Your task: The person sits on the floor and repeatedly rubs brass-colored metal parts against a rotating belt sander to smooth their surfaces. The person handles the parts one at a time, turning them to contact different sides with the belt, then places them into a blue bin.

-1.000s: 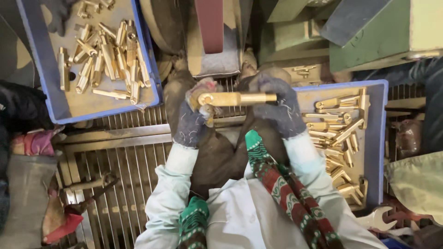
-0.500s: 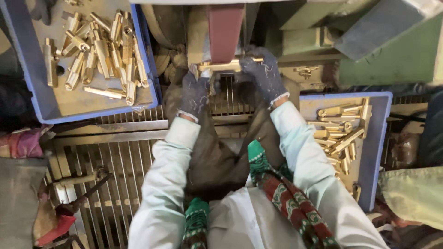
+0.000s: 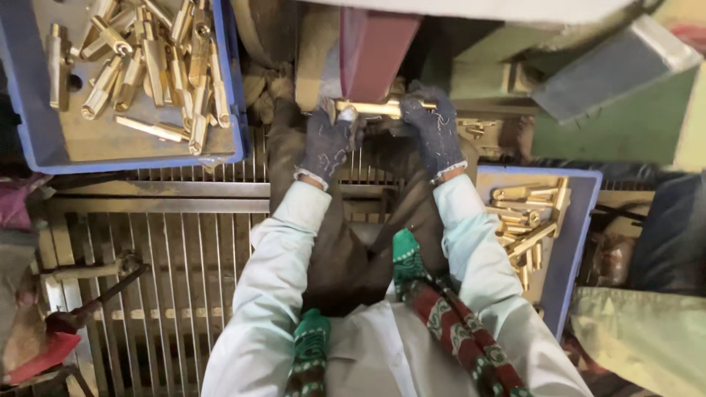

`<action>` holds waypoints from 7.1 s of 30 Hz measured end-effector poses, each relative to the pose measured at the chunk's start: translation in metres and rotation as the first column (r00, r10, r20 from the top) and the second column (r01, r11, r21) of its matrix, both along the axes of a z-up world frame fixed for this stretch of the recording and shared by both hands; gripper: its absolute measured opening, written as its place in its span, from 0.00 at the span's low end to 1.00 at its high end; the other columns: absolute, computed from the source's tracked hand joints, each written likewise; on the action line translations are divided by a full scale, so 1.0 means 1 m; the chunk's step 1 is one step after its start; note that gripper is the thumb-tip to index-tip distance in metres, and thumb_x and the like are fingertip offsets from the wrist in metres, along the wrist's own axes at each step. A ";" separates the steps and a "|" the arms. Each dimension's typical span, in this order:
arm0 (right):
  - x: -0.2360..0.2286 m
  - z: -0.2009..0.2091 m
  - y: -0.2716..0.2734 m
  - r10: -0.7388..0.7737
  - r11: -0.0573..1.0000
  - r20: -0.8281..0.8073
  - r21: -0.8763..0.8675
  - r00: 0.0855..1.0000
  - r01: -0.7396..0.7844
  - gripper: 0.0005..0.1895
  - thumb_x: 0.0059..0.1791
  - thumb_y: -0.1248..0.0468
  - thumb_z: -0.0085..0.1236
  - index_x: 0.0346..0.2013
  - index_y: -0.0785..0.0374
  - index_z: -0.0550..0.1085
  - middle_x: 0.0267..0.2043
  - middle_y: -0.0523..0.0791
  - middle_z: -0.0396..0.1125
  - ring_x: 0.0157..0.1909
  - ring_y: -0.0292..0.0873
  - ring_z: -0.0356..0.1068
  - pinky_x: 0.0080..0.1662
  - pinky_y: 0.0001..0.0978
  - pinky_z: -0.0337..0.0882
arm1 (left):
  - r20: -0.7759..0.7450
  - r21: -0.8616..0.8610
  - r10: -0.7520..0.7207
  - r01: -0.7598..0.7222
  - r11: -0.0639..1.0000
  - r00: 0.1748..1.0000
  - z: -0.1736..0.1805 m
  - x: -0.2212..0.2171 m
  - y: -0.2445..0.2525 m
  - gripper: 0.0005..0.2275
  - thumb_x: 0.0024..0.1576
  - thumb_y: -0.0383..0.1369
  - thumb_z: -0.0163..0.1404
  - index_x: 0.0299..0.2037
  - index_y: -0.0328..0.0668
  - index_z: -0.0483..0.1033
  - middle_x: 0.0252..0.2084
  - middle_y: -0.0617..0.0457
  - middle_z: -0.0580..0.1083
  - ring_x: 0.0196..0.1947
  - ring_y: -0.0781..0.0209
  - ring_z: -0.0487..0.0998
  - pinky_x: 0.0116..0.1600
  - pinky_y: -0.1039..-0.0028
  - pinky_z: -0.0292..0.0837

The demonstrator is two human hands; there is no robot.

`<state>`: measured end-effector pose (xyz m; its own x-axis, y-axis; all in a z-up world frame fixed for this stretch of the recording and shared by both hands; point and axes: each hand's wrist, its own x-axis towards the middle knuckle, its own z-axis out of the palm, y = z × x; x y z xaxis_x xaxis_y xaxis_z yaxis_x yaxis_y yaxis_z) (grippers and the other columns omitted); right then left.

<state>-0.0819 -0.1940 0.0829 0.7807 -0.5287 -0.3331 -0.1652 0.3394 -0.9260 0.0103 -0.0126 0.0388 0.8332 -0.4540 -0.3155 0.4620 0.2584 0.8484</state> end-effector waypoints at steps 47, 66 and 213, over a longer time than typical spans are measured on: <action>0.002 0.021 0.049 0.416 0.711 0.115 -0.660 0.902 -0.244 0.26 0.47 0.56 0.74 0.54 0.66 0.75 0.50 0.50 0.73 0.50 0.44 0.74 0.51 0.40 0.75 | 0.301 0.092 0.061 -0.092 0.991 0.952 0.032 0.036 0.053 0.35 0.54 0.55 0.58 0.61 0.32 0.70 0.41 0.51 0.76 0.32 0.66 0.77 0.32 0.78 0.73; 0.003 0.008 0.005 0.193 0.964 0.117 -0.206 0.974 -0.166 0.23 0.53 0.60 0.70 0.55 0.67 0.68 0.50 0.48 0.70 0.47 0.41 0.73 0.48 0.33 0.79 | 0.190 0.156 -0.077 0.047 0.987 0.979 0.009 0.010 0.040 0.13 0.61 0.35 0.56 0.50 0.34 0.76 0.36 0.55 0.78 0.29 0.71 0.75 0.31 0.80 0.67; -0.103 0.059 0.095 0.635 0.610 0.126 0.524 0.762 -0.595 0.30 0.45 0.59 0.70 0.57 0.64 0.69 0.45 0.48 0.72 0.35 0.43 0.70 0.35 0.33 0.69 | 0.210 -0.302 -0.496 0.538 0.787 0.843 0.131 -0.044 0.082 0.27 0.60 0.38 0.58 0.67 0.32 0.68 0.60 0.50 0.75 0.61 0.64 0.76 0.68 0.70 0.69</action>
<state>-0.1849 -0.0986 0.1415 0.8242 0.3315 -0.4590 -0.5647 0.5413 -0.6230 -0.0338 0.0699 0.1699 0.4624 -0.8865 0.0182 0.5155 0.2855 0.8079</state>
